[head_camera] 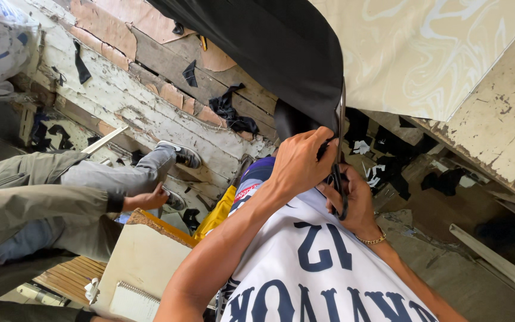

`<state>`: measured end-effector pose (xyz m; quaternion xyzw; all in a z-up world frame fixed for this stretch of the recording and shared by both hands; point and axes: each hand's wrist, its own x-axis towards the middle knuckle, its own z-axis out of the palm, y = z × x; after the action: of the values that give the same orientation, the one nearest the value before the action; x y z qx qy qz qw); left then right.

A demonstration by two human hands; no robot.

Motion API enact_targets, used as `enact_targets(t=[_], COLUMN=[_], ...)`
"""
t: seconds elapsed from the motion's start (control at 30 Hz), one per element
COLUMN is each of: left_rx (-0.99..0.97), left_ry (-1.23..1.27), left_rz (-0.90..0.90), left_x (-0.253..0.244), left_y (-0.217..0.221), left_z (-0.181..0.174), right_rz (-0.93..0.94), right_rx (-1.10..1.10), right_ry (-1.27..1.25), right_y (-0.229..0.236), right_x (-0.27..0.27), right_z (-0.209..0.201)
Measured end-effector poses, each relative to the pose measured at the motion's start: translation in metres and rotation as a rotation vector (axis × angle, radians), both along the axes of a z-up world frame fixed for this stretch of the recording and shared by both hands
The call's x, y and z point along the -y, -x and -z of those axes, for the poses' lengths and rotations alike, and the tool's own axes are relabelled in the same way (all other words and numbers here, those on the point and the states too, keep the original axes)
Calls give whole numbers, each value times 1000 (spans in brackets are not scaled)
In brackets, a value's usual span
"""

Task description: The person uses scissors to cut a piece of black fabric along the edge of a patterned template placed on a table. They trim the excess fabric and then cut a separate strip from the remaining material.

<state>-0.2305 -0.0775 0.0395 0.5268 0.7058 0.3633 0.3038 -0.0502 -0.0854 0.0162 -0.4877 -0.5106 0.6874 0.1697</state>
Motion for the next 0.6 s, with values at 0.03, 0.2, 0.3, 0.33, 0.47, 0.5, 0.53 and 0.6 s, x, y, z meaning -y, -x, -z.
enact_targets(t=[0.03,0.2,0.3,0.33,0.47,0.5,0.53,0.6], left_rx=[1,17,23,24,21,37,37,27], left_ry=[-1,-27,-41,-41,-43,-43,-40,-54], left_rz=[1,-5,-4,-6,-9,-5,-8,-2], left_x=[0,-1,-2,-1,0,0,0,0], left_y=[0,3,6,6,7,8,8,10], left_z=[-1,-3,-9,-8,-10,-12,-14,-19], right_rz=[1,-15,-20,-22,-42,-41,-44,-48], right_rx=[1,-30,-134,-133,-194,-212,-212,-243], right_ry=[-1,-23,-11,-11,-50,-45,-42,-39], right_y=[0,-7,-5,-3,2,3,2,1], right_x=[-1,-6,-15,-18,-21,-21,-20,-20], right_z=[0,4,5,3,0,0,-2,-7])
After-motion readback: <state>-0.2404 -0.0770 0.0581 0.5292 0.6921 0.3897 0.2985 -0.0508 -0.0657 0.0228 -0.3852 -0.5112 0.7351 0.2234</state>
